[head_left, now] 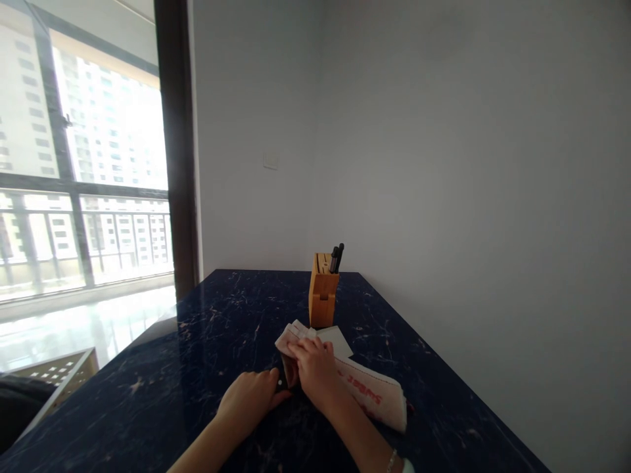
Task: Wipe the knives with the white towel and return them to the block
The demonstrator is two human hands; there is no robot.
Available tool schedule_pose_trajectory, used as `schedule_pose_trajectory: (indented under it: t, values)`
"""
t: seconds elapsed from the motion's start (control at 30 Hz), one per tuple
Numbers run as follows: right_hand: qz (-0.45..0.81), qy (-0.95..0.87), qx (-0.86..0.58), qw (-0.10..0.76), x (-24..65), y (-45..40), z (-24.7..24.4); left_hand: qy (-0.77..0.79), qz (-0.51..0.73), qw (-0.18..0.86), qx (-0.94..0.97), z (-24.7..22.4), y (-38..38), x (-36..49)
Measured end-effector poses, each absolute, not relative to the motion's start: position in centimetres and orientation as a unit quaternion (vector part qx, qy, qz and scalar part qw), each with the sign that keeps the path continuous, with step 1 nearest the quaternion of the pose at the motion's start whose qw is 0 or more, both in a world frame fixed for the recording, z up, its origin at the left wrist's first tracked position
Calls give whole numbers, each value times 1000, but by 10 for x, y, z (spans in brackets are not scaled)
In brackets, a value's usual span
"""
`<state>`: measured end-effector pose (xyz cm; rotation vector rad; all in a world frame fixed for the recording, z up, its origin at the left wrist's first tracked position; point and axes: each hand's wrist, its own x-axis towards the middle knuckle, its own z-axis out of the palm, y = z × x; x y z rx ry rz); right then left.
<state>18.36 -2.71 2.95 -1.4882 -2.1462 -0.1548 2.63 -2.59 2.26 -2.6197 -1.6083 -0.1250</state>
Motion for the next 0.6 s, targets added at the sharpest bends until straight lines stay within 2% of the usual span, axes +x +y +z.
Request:
schedule_pose_trajectory:
  t: [0.17,0.4,0.6]
  values:
    - [-44,-821,-506,261,175,-33,31,-515,-40,30,-856,23,-26,26]
    - [-67,-774,-577,252,192,-19,27,-517,-41,25,-854,23,-26,26]
    - [-67,-769,-574,273,192,-18,24,-512,-47,34,-857,21,-25,25]
